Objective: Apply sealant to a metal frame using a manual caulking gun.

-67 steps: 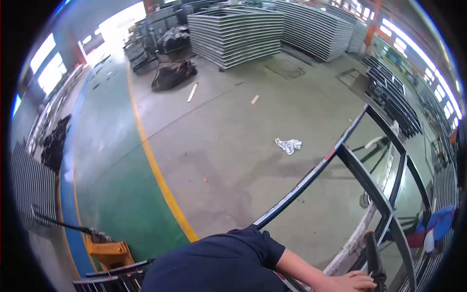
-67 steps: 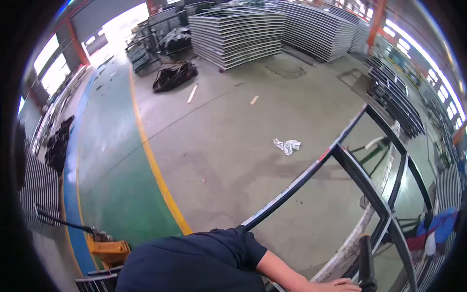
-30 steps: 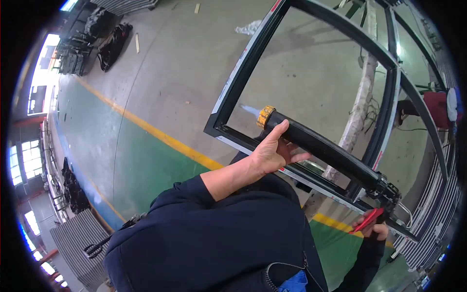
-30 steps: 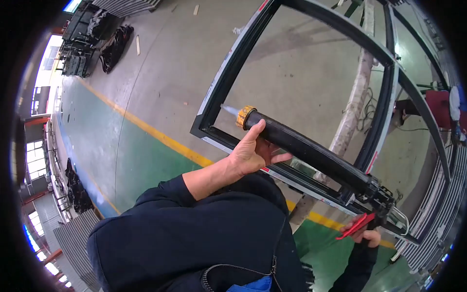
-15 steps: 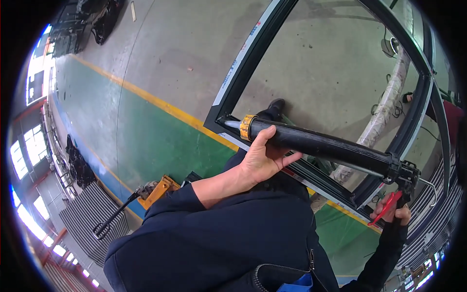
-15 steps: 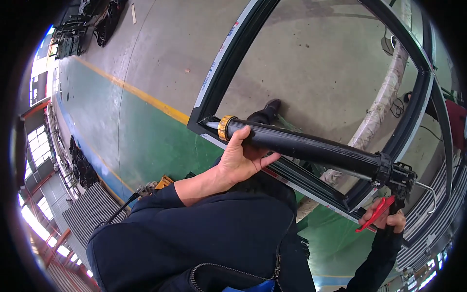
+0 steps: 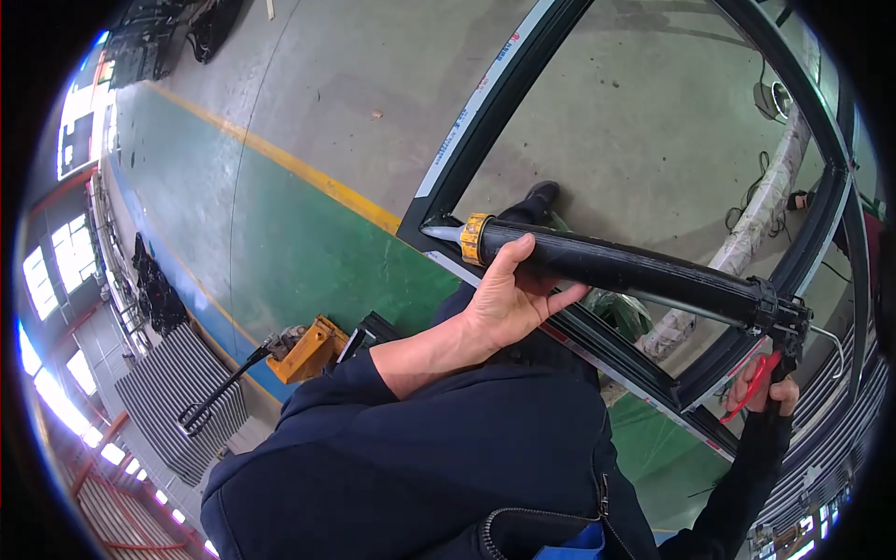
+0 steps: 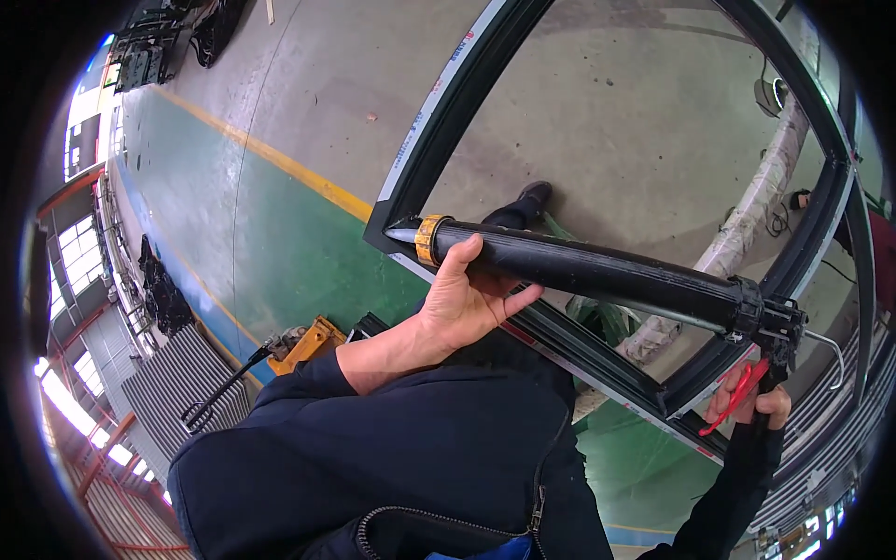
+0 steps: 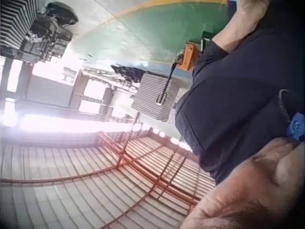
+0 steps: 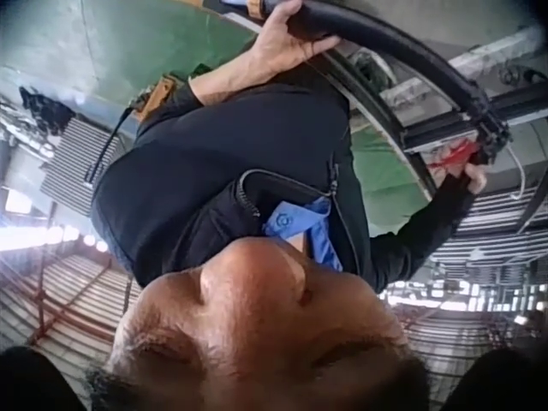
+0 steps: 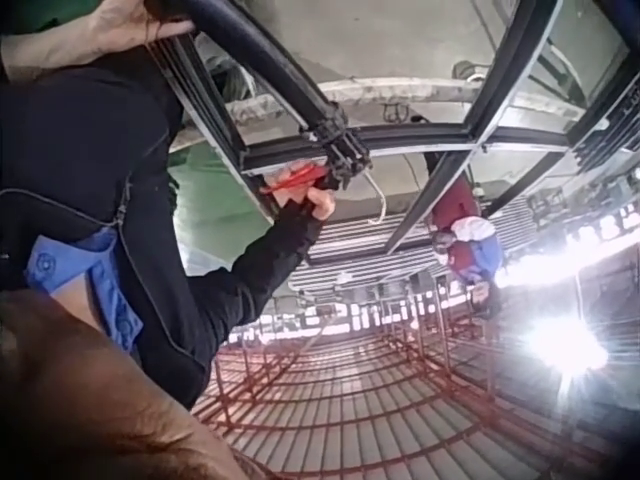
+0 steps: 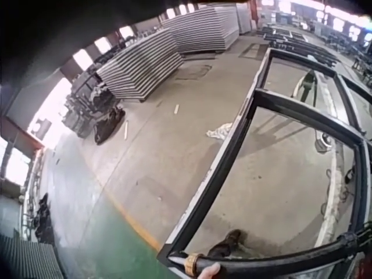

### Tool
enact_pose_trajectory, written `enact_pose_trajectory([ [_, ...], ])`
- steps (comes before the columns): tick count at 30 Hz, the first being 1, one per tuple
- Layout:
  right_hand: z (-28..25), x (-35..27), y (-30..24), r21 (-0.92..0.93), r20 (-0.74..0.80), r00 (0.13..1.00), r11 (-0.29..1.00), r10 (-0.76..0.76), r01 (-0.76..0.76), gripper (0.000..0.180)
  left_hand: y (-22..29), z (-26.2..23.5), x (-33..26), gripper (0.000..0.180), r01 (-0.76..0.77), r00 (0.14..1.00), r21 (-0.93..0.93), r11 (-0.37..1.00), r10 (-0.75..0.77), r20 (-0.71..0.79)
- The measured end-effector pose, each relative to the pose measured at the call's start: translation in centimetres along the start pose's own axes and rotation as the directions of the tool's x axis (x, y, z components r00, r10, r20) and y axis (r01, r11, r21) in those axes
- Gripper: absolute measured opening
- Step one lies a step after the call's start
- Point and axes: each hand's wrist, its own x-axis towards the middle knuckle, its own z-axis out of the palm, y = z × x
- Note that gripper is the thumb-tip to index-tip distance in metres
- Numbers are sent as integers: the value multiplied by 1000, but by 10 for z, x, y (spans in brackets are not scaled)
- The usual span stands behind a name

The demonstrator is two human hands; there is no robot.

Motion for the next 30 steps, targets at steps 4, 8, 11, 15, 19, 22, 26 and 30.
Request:
enact_pose_trajectory([
  [4,-1,12,-2,-48,-1,1000,999,-20,20,45,1,0,2,47,-23,1000,13,1000,23,17],
  [8,-2,19,-4,-70,73,997,997,-36,41,38,2,0,4,50,-27,1000,24,999,27,14],
  [11,-2,22,-5,-87,114,993,995,-42,52,35,3,-1,4,39,-39,997,-18,999,40,73],
  [15,-2,22,-8,-103,112,993,993,-48,59,33,2,-2,6,52,-57,996,29,998,55,69],
  [19,1,20,-11,-126,135,989,989,-66,84,33,1,-3,7,53,-78,994,20,997,76,80],
  [22,7,16,-11,-114,37,999,993,-26,30,39,4,-4,9,53,-37,995,24,999,34,93],
  [26,14,14,-8,-142,15,998,987,-69,70,35,4,-5,11,53,-33,995,24,999,30,95],
  [30,18,13,-5,-130,-52,995,989,-80,73,36,5,-6,13,47,-17,996,9,1000,16,87],
])
